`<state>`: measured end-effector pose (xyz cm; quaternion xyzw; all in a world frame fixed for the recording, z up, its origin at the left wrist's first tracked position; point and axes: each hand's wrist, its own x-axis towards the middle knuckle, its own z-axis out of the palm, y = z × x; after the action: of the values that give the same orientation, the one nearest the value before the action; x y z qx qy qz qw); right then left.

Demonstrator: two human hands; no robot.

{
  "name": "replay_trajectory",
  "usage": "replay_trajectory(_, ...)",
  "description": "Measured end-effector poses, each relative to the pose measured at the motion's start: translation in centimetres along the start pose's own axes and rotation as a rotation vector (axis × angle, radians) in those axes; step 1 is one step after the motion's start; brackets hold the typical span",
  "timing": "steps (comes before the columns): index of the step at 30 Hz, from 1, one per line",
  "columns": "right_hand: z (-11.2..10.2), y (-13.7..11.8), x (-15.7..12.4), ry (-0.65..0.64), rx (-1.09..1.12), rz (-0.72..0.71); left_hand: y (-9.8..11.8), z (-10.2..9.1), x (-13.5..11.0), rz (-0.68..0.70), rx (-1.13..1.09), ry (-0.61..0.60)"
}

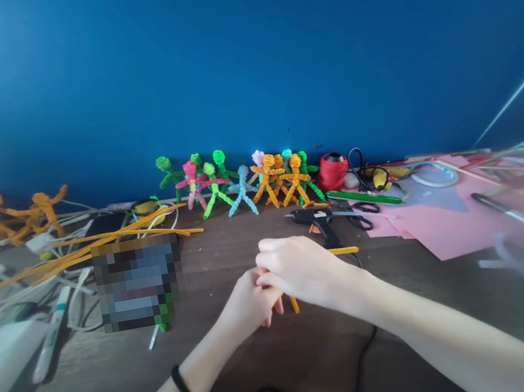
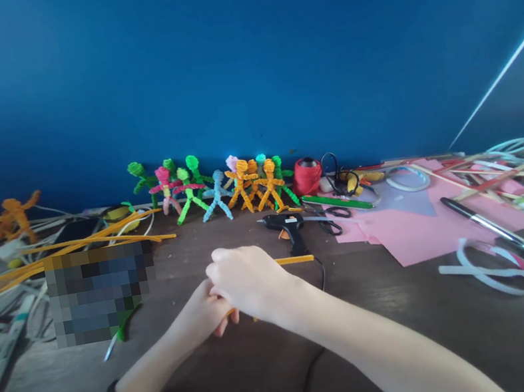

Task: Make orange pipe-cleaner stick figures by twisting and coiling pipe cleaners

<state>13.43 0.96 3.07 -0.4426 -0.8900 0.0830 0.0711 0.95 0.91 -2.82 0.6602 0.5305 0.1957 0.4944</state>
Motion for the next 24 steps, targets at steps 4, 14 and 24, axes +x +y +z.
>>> replay_trajectory(4,0.6,-0.2,-0.2,0.050,-0.042,-0.028,-1.0,0.1,0.3,0.041,-0.133,0.068)
replay_trajectory(14,1.0,-2.0,-1.2,0.139,0.089,-0.026,-1.3,-0.4,0.2,0.180,-0.460,0.293)
replay_trajectory(24,0.7,0.1,-0.7,0.268,0.445,0.148,0.2,-1.4,0.7,0.133,-0.620,0.396)
